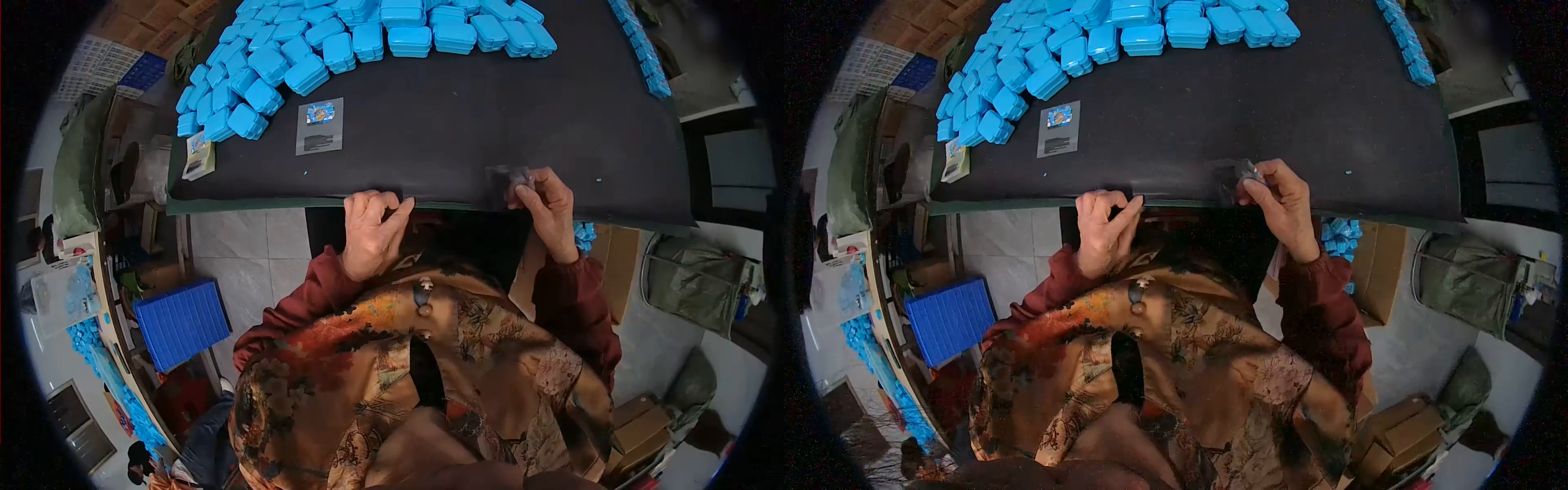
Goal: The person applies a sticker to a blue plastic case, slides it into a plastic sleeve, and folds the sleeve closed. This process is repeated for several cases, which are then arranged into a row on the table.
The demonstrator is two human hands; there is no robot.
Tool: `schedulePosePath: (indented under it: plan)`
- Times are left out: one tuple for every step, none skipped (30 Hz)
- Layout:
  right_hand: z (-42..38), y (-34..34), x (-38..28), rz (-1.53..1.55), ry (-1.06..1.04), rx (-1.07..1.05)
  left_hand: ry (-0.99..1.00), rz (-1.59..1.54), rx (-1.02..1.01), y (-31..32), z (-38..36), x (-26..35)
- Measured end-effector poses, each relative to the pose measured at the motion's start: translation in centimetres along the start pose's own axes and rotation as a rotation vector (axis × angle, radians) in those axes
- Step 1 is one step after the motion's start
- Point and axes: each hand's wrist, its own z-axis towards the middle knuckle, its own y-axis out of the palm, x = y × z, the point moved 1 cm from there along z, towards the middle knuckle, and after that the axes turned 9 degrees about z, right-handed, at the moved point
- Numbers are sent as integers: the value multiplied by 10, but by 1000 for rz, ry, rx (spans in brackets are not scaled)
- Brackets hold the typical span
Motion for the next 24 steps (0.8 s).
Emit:
schedulePosePath:
  plan:
    - [2, 0, -3, -7, -12, 1, -38, -42, -81, -4, 7, 2]
    - [4, 1, -6, -90, -14, -3, -30, -42, -71, -10, 16, 3]
    - [6, 6, -11, -171, -13, -8, -89, -197, -113, -16, 25, 3]
    - [8, 11, -18, -175, -21, -10, -149, -351, -157, -20, 32, 2]
    - [10, 17, -30, -264, -50, -68, -210, -475, -108, -22, 40, 1]
    - [13, 26, -42, -355, -80, -126, -294, -611, -128, -29, 54, 5]
    - [16, 34, -52, -359, -91, -128, -376, -747, -149, -35, 66, 9]
    - [19, 43, -60, -364, -83, -174, -334, -830, -109, -34, 74, 11]
    - [21, 51, -67, -371, -75, -220, -287, -874, -145, -34, 80, 14]
    - [23, 56, -74, -377, -85, -223, -241, -917, -182, -34, 85, 16]
    - [24, 61, -80, -393, -92, -248, -195, -953, -180, -34, 90, 19]
    - [24, 66, -83, -410, -99, -271, -187, -951, -173, -32, 88, 20]
    - [24, 70, -85, -415, -106, -271, -276, -1056, -174, -26, 84, 19]
    - [24, 74, -87, -374, -100, -188, -364, -1159, -175, -24, 82, 19]
    - [24, 77, -88, -331, -93, -108, -355, -1157, -170, -25, 82, 21]
    - [25, 79, -89, -334, -103, -109, -374, -1163, -57, -28, 84, 23]
    - [25, 80, -87, -233, -14, -25, -395, -1167, 56, -30, 84, 25]
    - [26, 80, -83, -131, 75, 56, -390, -1164, 62, -31, 85, 26]
    - [26, 79, -79, -134, 70, 51, -412, -1179, 129, -31, 84, 26]
    - [26, 77, -72, -77, 68, 15, -435, -1193, 195, -31, 83, 25]
    - [26, 78, -71, -21, 67, -21, -433, -1191, 201, -28, 82, 22]
    - [26, 81, -71, -23, 65, -25, -434, -1211, 184, -24, 79, 18]
    - [27, 86, -72, -37, 17, 10, -436, -1231, 169, -21, 78, 14]
    - [28, 89, -74, -52, -32, 45, -434, -1231, 175, -24, 76, 13]
